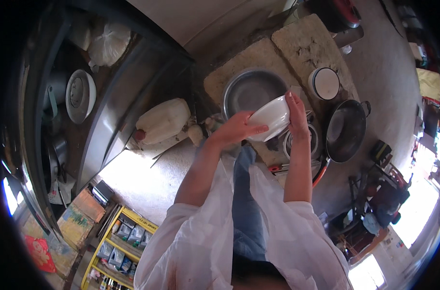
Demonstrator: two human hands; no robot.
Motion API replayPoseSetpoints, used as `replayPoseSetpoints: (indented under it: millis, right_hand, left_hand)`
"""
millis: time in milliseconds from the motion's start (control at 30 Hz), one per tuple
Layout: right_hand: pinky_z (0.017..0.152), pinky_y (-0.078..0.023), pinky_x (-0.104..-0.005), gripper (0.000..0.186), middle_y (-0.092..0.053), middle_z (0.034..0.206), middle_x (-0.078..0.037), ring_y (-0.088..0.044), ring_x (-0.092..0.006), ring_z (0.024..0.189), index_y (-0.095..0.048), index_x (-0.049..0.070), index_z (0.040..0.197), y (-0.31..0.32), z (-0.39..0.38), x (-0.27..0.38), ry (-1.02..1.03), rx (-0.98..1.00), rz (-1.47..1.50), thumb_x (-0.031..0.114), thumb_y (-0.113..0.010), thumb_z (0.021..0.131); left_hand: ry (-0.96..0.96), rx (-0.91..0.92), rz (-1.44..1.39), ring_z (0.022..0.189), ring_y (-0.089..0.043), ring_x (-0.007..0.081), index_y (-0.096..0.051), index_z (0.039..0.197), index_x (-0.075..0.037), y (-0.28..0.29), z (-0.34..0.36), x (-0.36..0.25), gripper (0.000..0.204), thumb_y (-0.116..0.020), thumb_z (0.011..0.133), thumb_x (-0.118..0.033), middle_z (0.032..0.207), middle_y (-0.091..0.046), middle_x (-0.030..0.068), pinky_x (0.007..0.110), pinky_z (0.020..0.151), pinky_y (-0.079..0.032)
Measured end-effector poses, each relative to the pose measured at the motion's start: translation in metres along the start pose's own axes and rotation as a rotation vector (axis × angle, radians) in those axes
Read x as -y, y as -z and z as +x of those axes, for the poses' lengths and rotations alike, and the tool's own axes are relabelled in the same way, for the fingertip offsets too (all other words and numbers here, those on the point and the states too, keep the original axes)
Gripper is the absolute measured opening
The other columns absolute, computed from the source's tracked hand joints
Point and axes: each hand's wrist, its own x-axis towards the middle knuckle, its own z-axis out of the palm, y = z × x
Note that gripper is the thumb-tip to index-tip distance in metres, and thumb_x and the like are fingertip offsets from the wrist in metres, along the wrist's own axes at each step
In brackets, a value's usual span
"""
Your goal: The person washes a wok and several bowls in a basin of water, then carries a metal bowl outside to rinse it under a tap. After rinsing, the person returns inside and continues washing additional bowls and plates in the basin.
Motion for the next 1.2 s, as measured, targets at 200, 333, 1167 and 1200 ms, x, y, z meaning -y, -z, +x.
replayPoseSetpoints:
  millis: [200,333,1167,1200]
  right_hand:
    - [0.054,-0.036,-0.0194,0.031,-0.054,0.069,0.005,-0.044,-0.0030,0.060,-0.062,0.008,0.086,-0.011,0.003,-0.019,0.146,-0.087,-0.146,0.033,-0.045,0.094]
    - [0.075,-0.042,-0.0236,0.032,-0.060,0.094,-0.003,-0.055,-0.0102,0.086,-0.061,0.003,0.103,-0.003,0.022,-0.043,0.061,-0.260,0.026,0.025,-0.039,0.096]
    - [0.097,-0.038,-0.0328,0.031,-0.057,0.115,-0.012,-0.052,-0.0209,0.108,-0.057,0.000,0.111,-0.040,0.026,-0.111,0.014,-0.203,0.527,0.023,-0.043,0.094]
    - [0.098,-0.036,-0.0320,0.033,-0.056,0.117,-0.012,-0.050,-0.0201,0.111,-0.056,-0.001,0.113,-0.048,0.016,-0.097,0.047,-0.212,0.390,0.022,-0.042,0.095]
  left_hand:
    - [0.005,0.000,-0.020,0.081,-0.056,0.0093,-0.059,0.106,0.002,-0.007,0.006,0.009,0.032,-0.065,0.080,-0.016,0.091,-0.063,0.0041,0.024,0.074,-0.045]
    - [-0.057,-0.248,-0.223,0.081,-0.056,0.0089,-0.057,0.107,0.003,-0.026,0.008,0.035,0.032,-0.064,0.082,-0.016,0.093,-0.063,0.0045,0.024,0.073,-0.044]
    - [-0.159,-0.777,-0.709,0.089,-0.057,0.0129,-0.055,0.110,0.000,-0.025,0.035,0.089,0.033,-0.065,0.082,-0.014,0.101,-0.061,0.0053,0.027,0.080,-0.044]
    - [-0.155,-0.767,-0.722,0.090,-0.057,0.0133,-0.054,0.110,0.000,-0.027,0.038,0.089,0.034,-0.065,0.082,-0.014,0.102,-0.060,0.0054,0.027,0.080,-0.044]
